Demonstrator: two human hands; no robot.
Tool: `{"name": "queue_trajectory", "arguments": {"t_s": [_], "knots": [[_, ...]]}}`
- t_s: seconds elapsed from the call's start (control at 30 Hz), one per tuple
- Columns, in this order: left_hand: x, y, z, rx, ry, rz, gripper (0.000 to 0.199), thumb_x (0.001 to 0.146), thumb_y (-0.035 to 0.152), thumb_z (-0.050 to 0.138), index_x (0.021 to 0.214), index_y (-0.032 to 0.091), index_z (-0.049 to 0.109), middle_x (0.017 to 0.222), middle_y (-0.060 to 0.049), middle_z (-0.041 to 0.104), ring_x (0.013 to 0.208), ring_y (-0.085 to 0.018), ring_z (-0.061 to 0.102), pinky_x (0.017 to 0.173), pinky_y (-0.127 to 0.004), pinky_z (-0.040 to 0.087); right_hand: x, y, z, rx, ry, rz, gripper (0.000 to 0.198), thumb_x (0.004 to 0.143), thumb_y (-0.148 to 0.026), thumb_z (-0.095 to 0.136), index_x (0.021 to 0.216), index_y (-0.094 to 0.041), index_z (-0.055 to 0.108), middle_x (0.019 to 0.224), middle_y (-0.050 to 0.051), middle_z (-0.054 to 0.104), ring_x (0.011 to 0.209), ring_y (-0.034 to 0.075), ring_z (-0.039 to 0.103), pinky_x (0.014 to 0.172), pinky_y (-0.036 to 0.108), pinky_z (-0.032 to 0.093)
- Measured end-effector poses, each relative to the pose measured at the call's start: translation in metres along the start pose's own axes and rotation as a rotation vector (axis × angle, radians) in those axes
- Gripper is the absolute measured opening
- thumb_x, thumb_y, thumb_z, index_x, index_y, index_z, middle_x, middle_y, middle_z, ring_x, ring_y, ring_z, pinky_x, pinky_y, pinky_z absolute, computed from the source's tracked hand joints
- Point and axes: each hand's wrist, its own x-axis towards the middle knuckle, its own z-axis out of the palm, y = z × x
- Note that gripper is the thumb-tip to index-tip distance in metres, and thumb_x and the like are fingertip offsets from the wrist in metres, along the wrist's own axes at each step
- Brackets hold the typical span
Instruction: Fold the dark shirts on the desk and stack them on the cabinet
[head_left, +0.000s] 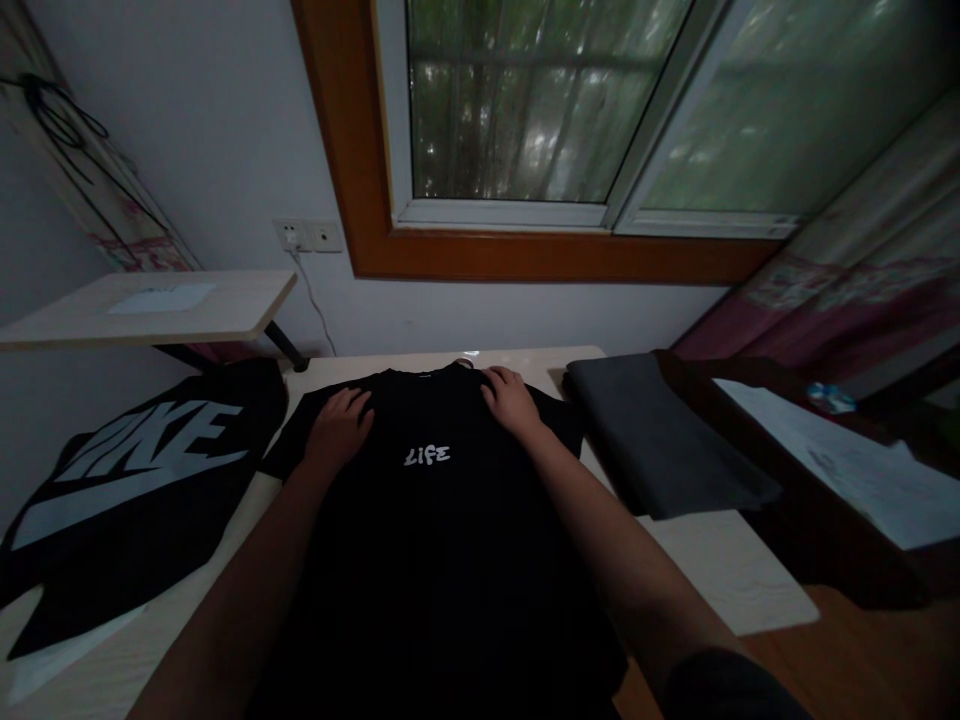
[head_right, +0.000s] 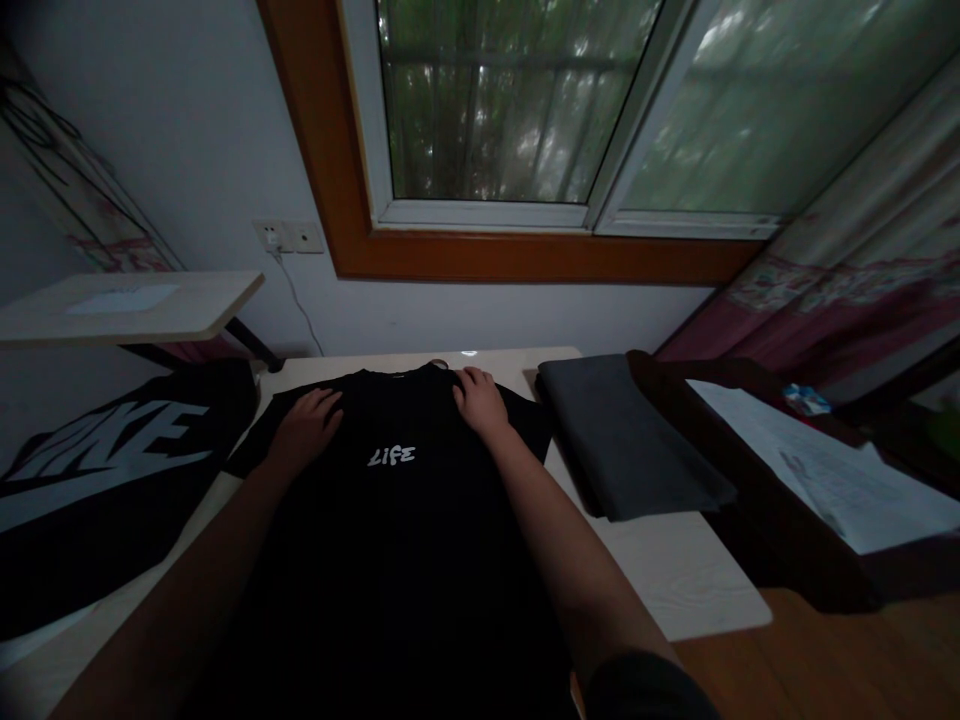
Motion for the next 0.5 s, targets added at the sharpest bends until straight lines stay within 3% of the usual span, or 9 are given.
{"name": "queue_trajectory", "arguments": {"t_s": [0.1,0.27,0.5], "knots": [[-0.009,-0.016,-0.002,0.078,-0.026,-0.049,0.049,0.101,0.041,0.041,0.143,0.021,0.057,0.153,-0.011,0.053,0.143,-0.03,0.046,0.121,-0.052,0.032,-0.008,0.023,-0.002,0.042,-0.053,-0.019,0.043,0.102,-0.037,0.044,0.134,-0.02,0.066,0.141,0.012,0.059,0.132,0.029,0.051,0.115,0.046,0.042],[-0.014,-0.026,-0.002,0.129,-0.035,-0.087,0.051,0.101,0.043,0.039,0.145,0.022,0.055,0.154,-0.01,0.052,0.146,-0.031,0.042,0.121,-0.053,0.031,-0.033,0.053,-0.011,-0.028,-0.064,0.01,0.047,0.103,-0.039,0.041,0.142,-0.021,0.061,0.146,0.012,0.056,0.136,0.028,0.049,0.117,0.046,0.04],[-0.02,-0.031,-0.007,0.121,-0.001,-0.074,0.052,0.1,0.039,0.039,0.145,0.019,0.055,0.156,-0.012,0.049,0.145,-0.03,0.044,0.121,-0.051,0.032,-0.059,0.06,-0.023,-0.146,-0.146,0.038,0.054,0.106,-0.043,0.033,0.151,-0.019,0.05,0.158,0.01,0.045,0.147,0.03,0.038,0.123,0.047,0.033]]}}
